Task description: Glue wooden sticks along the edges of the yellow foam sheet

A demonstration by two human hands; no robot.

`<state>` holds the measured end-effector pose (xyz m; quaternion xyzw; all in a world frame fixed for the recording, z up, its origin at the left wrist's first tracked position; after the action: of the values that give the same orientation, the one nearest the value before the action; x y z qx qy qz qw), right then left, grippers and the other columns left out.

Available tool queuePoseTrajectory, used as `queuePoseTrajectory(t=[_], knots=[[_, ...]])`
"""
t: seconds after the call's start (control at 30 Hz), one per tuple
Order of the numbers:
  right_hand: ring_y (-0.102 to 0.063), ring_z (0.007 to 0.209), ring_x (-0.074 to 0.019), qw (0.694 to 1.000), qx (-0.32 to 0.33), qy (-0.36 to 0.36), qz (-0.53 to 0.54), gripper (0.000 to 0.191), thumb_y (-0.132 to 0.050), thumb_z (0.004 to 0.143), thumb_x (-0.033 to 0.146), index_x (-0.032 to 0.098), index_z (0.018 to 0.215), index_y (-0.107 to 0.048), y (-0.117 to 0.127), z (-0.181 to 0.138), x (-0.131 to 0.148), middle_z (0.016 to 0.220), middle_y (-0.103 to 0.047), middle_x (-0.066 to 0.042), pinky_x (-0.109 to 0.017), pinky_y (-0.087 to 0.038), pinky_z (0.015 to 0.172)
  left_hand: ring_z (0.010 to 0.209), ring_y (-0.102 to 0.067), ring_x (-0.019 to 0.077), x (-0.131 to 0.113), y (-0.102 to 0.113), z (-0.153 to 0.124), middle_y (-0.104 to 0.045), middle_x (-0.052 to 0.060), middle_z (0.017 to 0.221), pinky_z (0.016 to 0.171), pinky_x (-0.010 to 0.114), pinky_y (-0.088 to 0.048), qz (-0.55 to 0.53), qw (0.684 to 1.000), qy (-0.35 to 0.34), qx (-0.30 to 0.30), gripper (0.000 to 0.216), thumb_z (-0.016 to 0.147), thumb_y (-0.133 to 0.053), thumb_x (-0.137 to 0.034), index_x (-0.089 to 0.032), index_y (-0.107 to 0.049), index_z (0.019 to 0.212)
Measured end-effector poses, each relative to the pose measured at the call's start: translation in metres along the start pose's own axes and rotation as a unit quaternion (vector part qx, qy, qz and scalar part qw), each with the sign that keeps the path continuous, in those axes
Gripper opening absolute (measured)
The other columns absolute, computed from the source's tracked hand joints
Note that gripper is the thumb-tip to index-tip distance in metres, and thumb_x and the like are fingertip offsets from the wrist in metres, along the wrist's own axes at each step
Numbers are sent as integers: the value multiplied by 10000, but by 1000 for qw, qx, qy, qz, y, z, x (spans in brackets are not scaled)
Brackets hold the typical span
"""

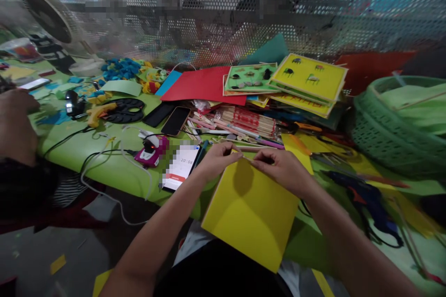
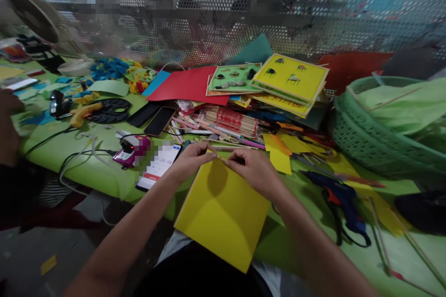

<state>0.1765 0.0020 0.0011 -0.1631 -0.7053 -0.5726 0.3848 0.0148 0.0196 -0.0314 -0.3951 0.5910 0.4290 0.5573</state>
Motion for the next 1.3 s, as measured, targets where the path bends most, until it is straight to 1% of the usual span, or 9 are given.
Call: queuePoseTrajectory(t=[0.17,0.33,0.53,0.73,0.83,1.03,1.17,1.3], knots=[[-647,705,-190,1000,-6,-1,-19,272,-619,904,446,224,793,-732,0,2,-1,754,-743,-16,-298,-419,628,694,-506,142,1,1,0,-590,-2,730,666,273,-367,-1,1000,-5,-3,312,770,-728,-472,-165,-672,781],[-668,738,-196,998,-48,23,-37,234,-643,906,437,231,864,-744,6,2,2,837,-764,-22,-308,-434,648,712,-524,149,3,1,1,-601,3,741,684,278,-378,-17,1000,-6,10,351,787,-745,-504,-159,-685,804],[-684,754,-204,997,-68,40,-23,210,-642,917,409,232,858,-738,11,0,-1,855,-774,-31,-314,-454,663,713,-560,153,6,-3,-1,-645,29,770,684,277,-407,-60,997,17,39,337,747,-793,-461,-146,-703,826],[-679,758,-197,996,-74,42,-26,200,-653,913,414,239,875,-744,11,1,0,872,-776,-21,-319,-456,667,761,-634,182,11,-7,0,-718,79,871,751,310,-467,-105,992,38,62,365,746,-783,-451,-133,-739,920],[-680,765,-197,996,-72,44,-36,200,-646,919,411,238,896,-743,9,1,1,893,-776,-23,-319,-456,667,785,-634,186,12,-8,0,-723,82,893,763,309,-460,-104,992,37,59,353,760,-778,-439,-131,-747,931],[-684,771,-203,995,-72,45,-58,186,-630,925,371,231,870,-739,9,0,5,875,-769,-25,-322,-453,684,772,-609,175,12,-4,1,-697,53,838,749,298,-431,-88,995,30,34,329,793,-759,-458,-140,-741,874],[-684,774,-200,994,-82,46,-53,164,-630,924,349,234,881,-740,10,0,5,882,-773,-21,-315,-455,690,824,-629,193,12,-4,1,-715,66,879,792,312,-445,-96,994,28,41,321,774,-764,-440,-140,-745,886],[-687,798,-203,994,-84,46,-53,168,-621,934,343,237,895,-745,10,-1,4,911,-776,-26,-314,-457,694,806,-633,188,14,-5,2,-718,64,877,790,311,-453,-104,993,37,46,317,758,-764,-418,-140,-744,911]])
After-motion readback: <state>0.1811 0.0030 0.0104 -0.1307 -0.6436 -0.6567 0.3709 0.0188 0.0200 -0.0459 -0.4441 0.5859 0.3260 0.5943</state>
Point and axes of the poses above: each hand's wrist, its own z-axis towards the middle knuckle, its own y-axis out of the back of the hand, x = y × z, the point moved 8 cm from there along z, towards the middle knuckle
